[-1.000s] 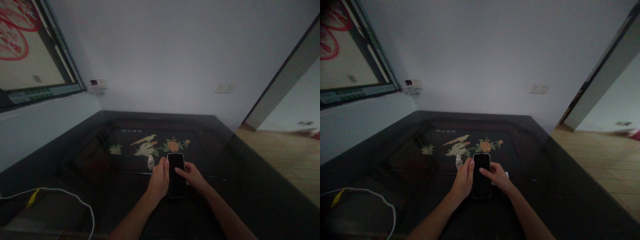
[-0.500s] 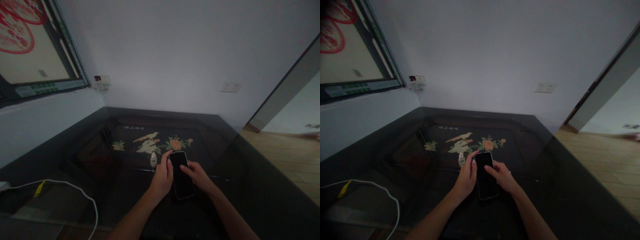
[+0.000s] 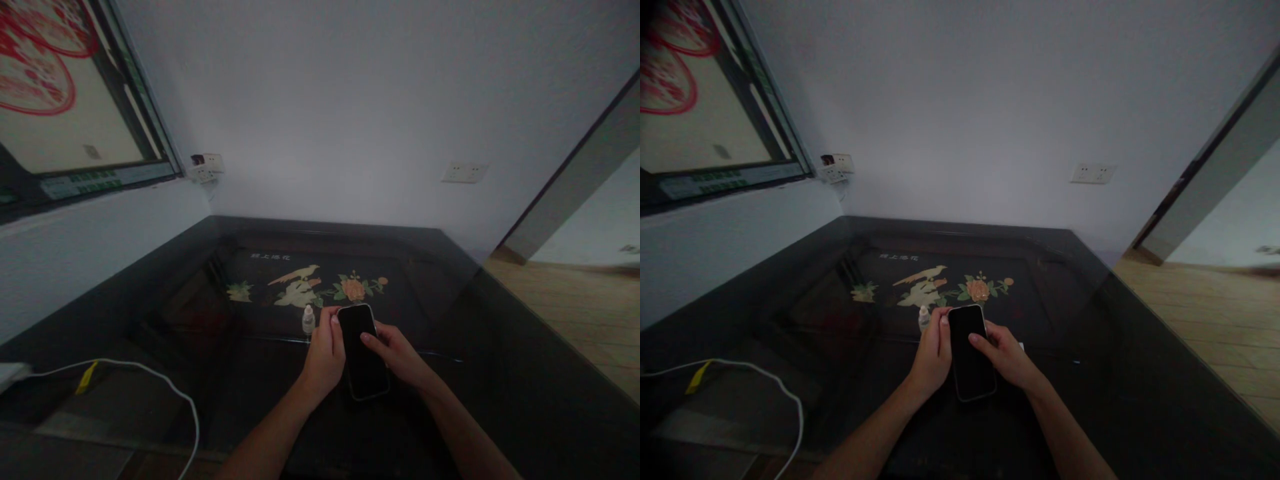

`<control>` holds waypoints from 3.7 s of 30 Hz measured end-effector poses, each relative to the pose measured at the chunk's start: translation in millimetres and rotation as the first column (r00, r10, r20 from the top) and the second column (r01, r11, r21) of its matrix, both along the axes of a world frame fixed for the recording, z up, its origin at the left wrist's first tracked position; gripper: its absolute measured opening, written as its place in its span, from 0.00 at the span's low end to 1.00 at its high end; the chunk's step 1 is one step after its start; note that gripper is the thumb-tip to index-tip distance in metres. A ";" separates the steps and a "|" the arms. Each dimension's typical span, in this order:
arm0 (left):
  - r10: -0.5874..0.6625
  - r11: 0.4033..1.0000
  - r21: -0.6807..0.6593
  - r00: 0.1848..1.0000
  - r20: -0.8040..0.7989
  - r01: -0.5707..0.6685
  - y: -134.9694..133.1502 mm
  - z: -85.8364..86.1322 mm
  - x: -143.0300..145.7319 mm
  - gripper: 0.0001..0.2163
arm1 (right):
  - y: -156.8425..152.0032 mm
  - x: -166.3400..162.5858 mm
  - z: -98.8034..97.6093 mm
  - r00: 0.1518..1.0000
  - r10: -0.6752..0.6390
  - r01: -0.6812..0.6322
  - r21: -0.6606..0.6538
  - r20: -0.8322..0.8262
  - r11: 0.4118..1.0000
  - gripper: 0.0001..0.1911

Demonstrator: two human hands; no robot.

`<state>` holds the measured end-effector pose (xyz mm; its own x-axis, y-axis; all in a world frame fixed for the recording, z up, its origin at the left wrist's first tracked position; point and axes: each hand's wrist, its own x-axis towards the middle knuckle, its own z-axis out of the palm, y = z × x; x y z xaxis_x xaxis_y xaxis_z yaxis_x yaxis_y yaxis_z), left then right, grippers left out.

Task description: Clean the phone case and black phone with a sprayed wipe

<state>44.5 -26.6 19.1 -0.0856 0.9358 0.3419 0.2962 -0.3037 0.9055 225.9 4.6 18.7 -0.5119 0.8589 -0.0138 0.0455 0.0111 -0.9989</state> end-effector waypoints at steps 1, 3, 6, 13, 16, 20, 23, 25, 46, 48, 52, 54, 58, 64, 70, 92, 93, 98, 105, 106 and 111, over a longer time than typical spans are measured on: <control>-0.004 1.000 0.004 1.000 0.004 0.004 0.3 -0.7 0.0 0.16 | 0.0 0.3 0.4 1.000 0.004 -0.004 0.015 0.003 1.000 0.22; -0.016 1.000 0.008 1.000 0.013 0.016 0.8 -1.5 -0.1 0.16 | -0.1 1.4 1.2 1.000 0.015 -0.015 0.033 0.006 0.999 0.21; -0.031 0.999 -0.004 0.999 0.029 0.032 0.9 -2.2 -0.1 0.16 | -0.5 3.4 2.3 0.999 0.025 -0.026 0.044 0.021 0.999 0.21; -0.044 0.999 -0.020 0.998 0.039 0.045 1.7 -4.6 0.3 0.16 | -0.7 5.4 5.6 0.998 0.031 -0.034 0.058 0.054 0.998 0.21; -0.046 0.999 -0.021 0.997 0.057 0.047 3.0 -5.9 0.9 0.16 | -0.8 6.1 5.4 0.998 0.030 -0.033 0.051 0.059 0.998 0.22; -0.058 0.998 -0.027 0.994 0.094 0.061 5.0 -7.7 1.7 0.17 | -1.7 7.1 6.2 0.997 0.038 -0.043 0.077 0.065 0.996 0.21; -0.076 0.997 -0.021 0.991 0.107 0.078 5.5 -7.7 1.0 0.17 | -2.3 7.2 8.8 0.997 0.042 -0.049 0.109 0.061 0.993 0.20; -0.086 0.996 -0.015 0.990 0.112 0.088 5.4 -7.0 -0.1 0.16 | -2.2 7.1 9.5 0.997 0.045 -0.052 0.120 0.056 0.991 0.20; -0.097 0.994 -0.037 0.986 0.139 0.103 2.2 5.1 -4.6 0.16 | -1.4 -3.8 -1.4 0.994 -0.094 0.088 -0.104 -0.055 0.991 0.27; -0.081 0.995 -0.042 0.984 0.160 0.089 2.3 4.3 -3.5 0.17 | -2.6 -6.5 -1.9 0.989 -0.130 0.121 -0.135 -0.065 0.983 0.27; -0.041 0.997 -0.051 0.982 0.185 0.051 1.8 0.7 -0.8 0.17 | -5.9 -11.7 -2.2 0.980 -0.190 0.177 -0.181 -0.056 0.967 0.28; -0.038 0.997 -0.060 0.980 0.196 0.051 2.8 -1.5 -0.4 0.18 | -6.9 -13.3 -3.0 0.979 -0.198 0.187 -0.178 -0.040 0.966 0.28; -0.053 0.991 -0.106 0.968 0.244 0.080 8.0 -4.6 -3.4 0.19 | -6.7 -13.0 -6.2 0.986 -0.162 0.154 -0.166 -0.041 0.974 0.28; -0.238 0.857 -0.313 0.854 0.463 0.409 6.5 -0.6 -9.6 0.20 | -1.2 -2.1 -1.4 0.993 -0.115 0.117 -0.123 0.016 0.986 0.32; -0.244 0.848 -0.306 0.832 0.499 0.432 2.3 -0.6 -5.6 0.20 | -7.9 1.8 18.3 0.882 -0.395 0.336 0.243 0.258 0.910 0.24; -0.290 0.891 -0.198 0.848 0.443 0.408 1.8 -4.8 -9.0 0.15 | -37.2 -26.7 24.1 0.699 -0.494 -0.036 0.716 0.516 0.697 0.27; -0.291 0.898 -0.197 0.865 0.409 0.395 1.7 -4.5 -9.2 0.15 | -36.7 -26.8 21.2 0.699 -0.489 -0.037 0.709 0.522 0.704 0.27; -0.276 0.932 -0.187 0.943 0.184 0.309 -1.2 0.4 -8.0 0.12 | -32.5 -27.4 5.9 0.662 -0.503 -0.047 0.701 0.555 0.712 0.28; -0.216 0.958 -0.188 0.976 0.015 0.215 -5.2 2.1 -4.6 0.09 | -37.2 -27.7 16.8 0.611 -0.517 0.013 0.645 0.599 0.764 0.27; -0.195 0.965 -0.182 0.981 -0.018 0.188 -5.8 2.4 -4.5 0.08 | -39.2 -28.8 19.7 0.603 -0.522 0.024 0.641 0.603 0.767 0.26; -0.081 0.995 -0.069 0.982 -0.168 0.070 -10.0 11.6 -3.1 0.06 | -48.8 -33.1 26.1 0.586 -0.519 0.042 0.616 0.623 0.787 0.26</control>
<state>41.4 -36.6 30.6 0.0404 0.9574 0.2860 0.4264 -0.2754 0.8616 192.9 -44.2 44.7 -0.2525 0.9460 0.2032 0.8355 0.3191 -0.4473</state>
